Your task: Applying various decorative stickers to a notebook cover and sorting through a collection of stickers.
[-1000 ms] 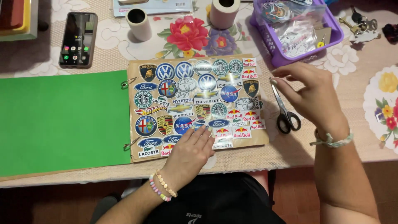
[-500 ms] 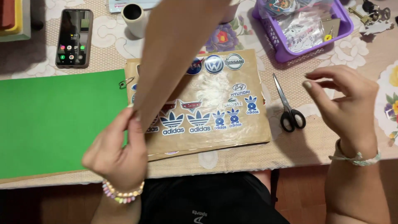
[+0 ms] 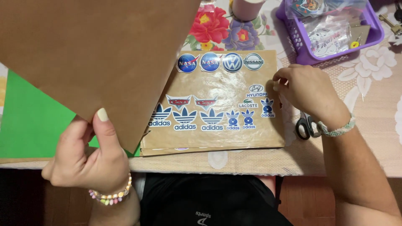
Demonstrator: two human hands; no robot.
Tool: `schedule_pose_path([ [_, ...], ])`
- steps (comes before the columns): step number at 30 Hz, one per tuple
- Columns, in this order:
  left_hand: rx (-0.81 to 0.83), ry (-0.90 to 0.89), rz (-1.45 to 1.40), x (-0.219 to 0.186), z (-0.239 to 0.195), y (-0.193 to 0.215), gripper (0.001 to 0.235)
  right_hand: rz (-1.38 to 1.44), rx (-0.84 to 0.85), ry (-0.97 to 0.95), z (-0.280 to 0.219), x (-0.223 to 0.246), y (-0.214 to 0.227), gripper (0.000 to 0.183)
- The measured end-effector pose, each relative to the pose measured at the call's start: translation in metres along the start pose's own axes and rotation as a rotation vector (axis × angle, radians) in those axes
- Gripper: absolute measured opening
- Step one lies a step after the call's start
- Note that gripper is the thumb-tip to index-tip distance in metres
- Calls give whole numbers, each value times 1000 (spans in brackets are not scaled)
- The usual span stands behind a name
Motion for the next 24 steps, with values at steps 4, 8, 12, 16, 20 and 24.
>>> schedule_pose_path([
  [4, 11, -9, -10, -2, -2, 0, 21, 301, -48, 87, -10, 24, 12, 20],
  [8, 62, -24, 23, -3, -8, -4, 24, 419, 18, 190, -10, 45, -14, 23],
  [12, 189, -126, -116, -19, -21, -26, 18, 329, 96, 177, -1, 48, -35, 20],
  [16, 259, -142, -280, -38, -38, -49, 16, 261, 172, 127, 0, 57, -29, 20],
  [20, 183, -49, -447, -41, -36, -54, 8, 166, 172, 125, -4, 59, -27, 21],
  [24, 186, -49, -454, -43, -33, -54, 8, 131, 117, 128, -11, 61, -26, 18],
])
Point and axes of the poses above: each hand's wrist, its own z-axis towards the middle knuckle, its own y-axis out of the back of the hand, x = y × z, the point moved 8 cm from there along z, towards the middle knuckle, and after that the axes turned 8 degrees about -x, right-handed, at the moved point
